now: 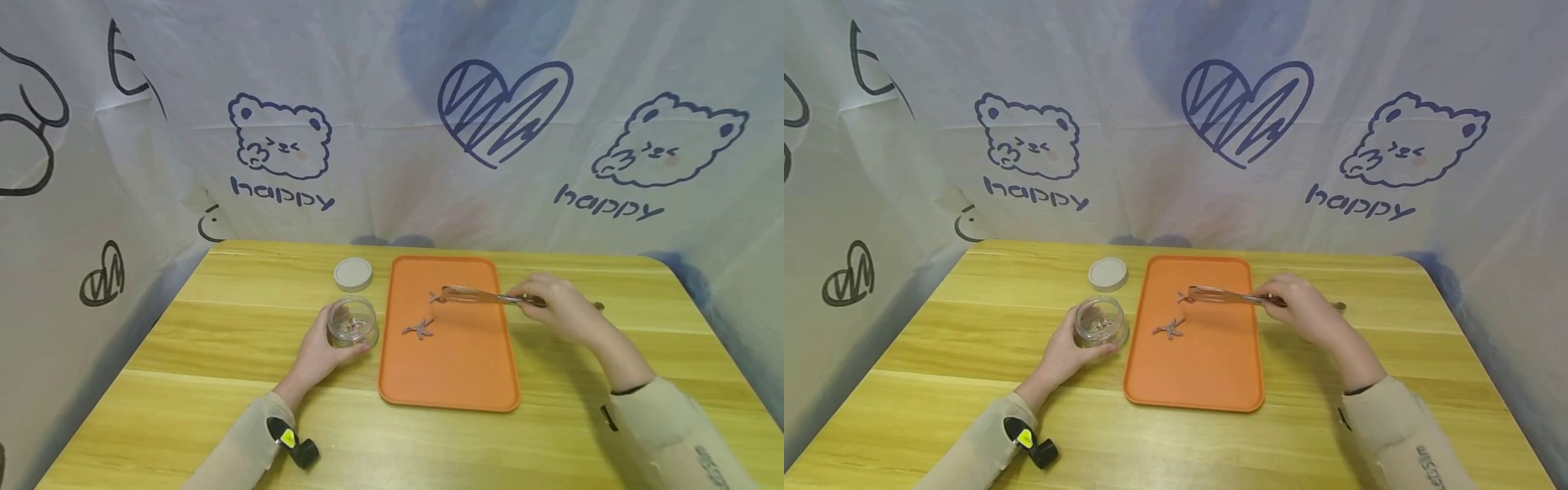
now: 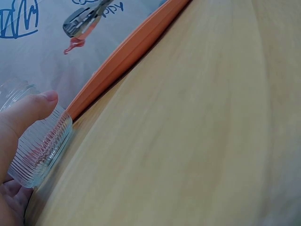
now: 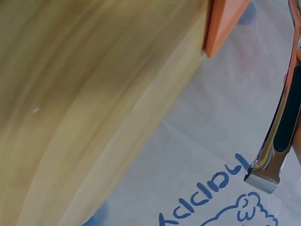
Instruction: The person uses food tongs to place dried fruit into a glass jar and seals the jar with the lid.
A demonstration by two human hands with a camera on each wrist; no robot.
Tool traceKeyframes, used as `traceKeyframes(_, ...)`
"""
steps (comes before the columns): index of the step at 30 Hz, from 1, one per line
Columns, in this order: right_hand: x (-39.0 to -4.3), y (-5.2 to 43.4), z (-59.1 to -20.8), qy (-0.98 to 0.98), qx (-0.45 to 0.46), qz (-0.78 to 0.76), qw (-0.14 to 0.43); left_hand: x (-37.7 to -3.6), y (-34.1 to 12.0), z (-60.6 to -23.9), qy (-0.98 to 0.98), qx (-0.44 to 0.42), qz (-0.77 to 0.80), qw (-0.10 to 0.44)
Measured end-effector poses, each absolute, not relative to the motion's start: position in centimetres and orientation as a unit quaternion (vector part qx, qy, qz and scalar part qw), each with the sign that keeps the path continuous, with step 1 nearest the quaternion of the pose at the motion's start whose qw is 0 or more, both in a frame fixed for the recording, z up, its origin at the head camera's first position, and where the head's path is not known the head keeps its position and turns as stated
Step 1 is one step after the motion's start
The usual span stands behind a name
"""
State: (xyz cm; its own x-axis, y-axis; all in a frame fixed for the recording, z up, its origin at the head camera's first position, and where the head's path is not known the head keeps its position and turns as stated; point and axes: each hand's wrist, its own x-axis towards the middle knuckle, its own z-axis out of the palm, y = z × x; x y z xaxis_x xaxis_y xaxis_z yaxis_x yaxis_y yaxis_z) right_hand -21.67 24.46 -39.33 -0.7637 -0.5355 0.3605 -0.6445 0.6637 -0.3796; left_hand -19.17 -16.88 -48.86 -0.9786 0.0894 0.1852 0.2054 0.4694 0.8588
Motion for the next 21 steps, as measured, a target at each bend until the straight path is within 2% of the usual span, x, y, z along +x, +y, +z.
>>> traceKeyframes(8,-22.2,22.3,-38.3,-0.899,0.339,0.244,0.13,-19.2,-16.9,-48.8,-0.854,-0.088,-0.509,0.055)
traceKeyframes(21,-22.8,16.0,-36.9,-0.874,0.388,0.267,0.114,-19.1,-16.9,-48.7,-0.86,-0.082,-0.501,0.055)
